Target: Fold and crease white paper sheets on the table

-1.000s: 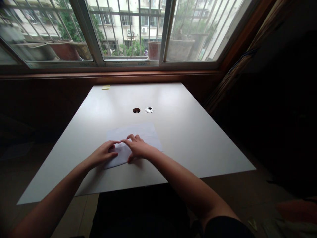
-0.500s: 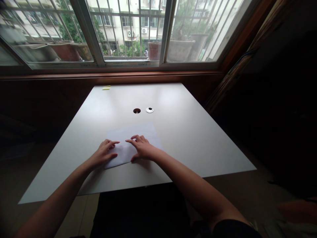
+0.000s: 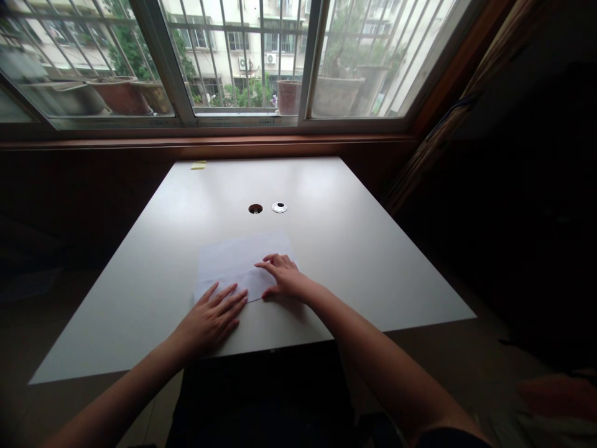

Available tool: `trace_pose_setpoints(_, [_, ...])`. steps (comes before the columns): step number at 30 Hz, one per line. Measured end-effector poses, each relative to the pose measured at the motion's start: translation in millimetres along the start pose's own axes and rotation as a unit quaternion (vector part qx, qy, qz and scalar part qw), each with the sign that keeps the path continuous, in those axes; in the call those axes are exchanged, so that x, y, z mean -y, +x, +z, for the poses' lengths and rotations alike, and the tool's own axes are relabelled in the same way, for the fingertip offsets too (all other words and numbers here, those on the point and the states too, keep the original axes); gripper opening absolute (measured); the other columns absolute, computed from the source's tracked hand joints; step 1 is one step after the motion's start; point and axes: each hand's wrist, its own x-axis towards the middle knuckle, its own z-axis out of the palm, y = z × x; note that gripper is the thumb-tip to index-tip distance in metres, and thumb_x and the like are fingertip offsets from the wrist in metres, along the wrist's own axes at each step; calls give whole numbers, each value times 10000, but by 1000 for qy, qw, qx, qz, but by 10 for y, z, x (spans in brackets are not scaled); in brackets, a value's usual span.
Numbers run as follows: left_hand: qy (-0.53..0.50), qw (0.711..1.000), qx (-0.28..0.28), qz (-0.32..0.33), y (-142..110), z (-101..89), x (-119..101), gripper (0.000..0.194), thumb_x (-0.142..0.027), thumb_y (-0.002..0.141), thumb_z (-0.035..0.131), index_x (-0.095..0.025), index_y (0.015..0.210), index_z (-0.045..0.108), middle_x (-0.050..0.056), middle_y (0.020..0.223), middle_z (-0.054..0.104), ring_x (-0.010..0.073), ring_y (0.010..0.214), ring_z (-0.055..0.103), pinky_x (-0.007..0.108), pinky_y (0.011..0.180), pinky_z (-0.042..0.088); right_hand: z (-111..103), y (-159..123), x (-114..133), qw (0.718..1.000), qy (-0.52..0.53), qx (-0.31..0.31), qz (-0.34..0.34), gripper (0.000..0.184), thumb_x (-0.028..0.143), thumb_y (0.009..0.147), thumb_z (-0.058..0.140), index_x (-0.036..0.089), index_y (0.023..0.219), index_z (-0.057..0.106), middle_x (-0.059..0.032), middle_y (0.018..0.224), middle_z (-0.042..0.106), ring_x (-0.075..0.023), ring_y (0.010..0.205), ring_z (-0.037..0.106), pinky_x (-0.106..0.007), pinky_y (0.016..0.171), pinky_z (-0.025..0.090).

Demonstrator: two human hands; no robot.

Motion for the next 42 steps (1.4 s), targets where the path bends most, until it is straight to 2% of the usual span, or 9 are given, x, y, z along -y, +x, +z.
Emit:
trace_pose_setpoints(4, [16,1000,-15,-22,-172,67,-53,502,-285,1006,441,-225,1504,413,86,1529,427,303,1440,359,551,1198,261,-29,-14,24,1000,2,3,-2,882,586,675,823,387,1447,446,-81,1460,376,-336,1331,347,-537,1126,316])
trace_pose_setpoints(15, [19,990,-58,-130,-790,-12,-44,516,-224,973,457,-243,1488,441,61,1494,470,288,1370,468,533,1157,380,-55,-28,26,1000,16,6,7,867,578,691,814,384,1450,443,-74,1449,391,-319,1331,365,-526,1139,321])
trace_pose_setpoints(21, [12,986,-64,-155,-911,-50,-3,468,-236,968,464,-242,1433,519,58,1454,521,298,1337,506,549,1139,399,-66,-166,-109,999,36,-27,-13,788,530,753,783,353,1446,452,-83,1434,408,-292,1333,390,-498,1151,324])
trace_pose_setpoints(25, [22,987,-57,-152,-917,-93,38,434,-254,961,486,-250,1387,567,55,1430,551,301,1315,527,532,1112,434,-104,-333,-284,998,31,-58,9,721,512,786,756,350,1429,473,-83,1430,423,-293,1323,404,-506,1140,341])
trace_pose_setpoints(29, [36,987,-50,-146,-812,-198,76,310,-260,949,516,-236,1212,678,73,1287,661,303,1198,603,536,1057,472,-109,-448,-408,997,22,-79,10,664,451,791,766,344,1397,515,-87,1418,446,-298,1300,424,-515,1120,366])
trace_pose_setpoints(33, [37,985,-87,-145,-524,-315,85,185,-244,948,538,-213,1017,707,85,1106,707,289,1102,620,502,987,513,-65,-493,-431,993,19,-110,-31,531,389,804,771,340,1304,600,-79,1364,509,-291,1245,460,-503,1093,407])
trace_pose_setpoints(37, [15,992,-84,-91,-101,-287,35,238,-230,963,537,-185,1165,655,102,1195,666,266,1178,576,441,1022,498,-38,-516,-400,989,14,-137,-47,455,384,830,749,336,1266,628,-81,1336,541,-297,1231,472,-508,1074,429])
trace_pose_setpoints(39, [15,996,-61,-60,108,-202,9,298,-269,969,547,-193,1248,618,119,1323,605,282,1249,533,454,1042,482,-37,-527,-388,988,10,-143,-50,449,398,836,743,339,1266,629,-80,1324,555,-298,1228,478,-514,1067,436])
trace_pose_setpoints(42, [27,998,-32,-39,353,-47,3,350,-318,961,573,-182,1283,594,137,1379,567,307,1270,512,465,1028,480,-41,-541,-383,988,4,-143,-56,445,412,837,742,342,1263,633,-80,1310,574,-298,1214,494,-520,1053,448])
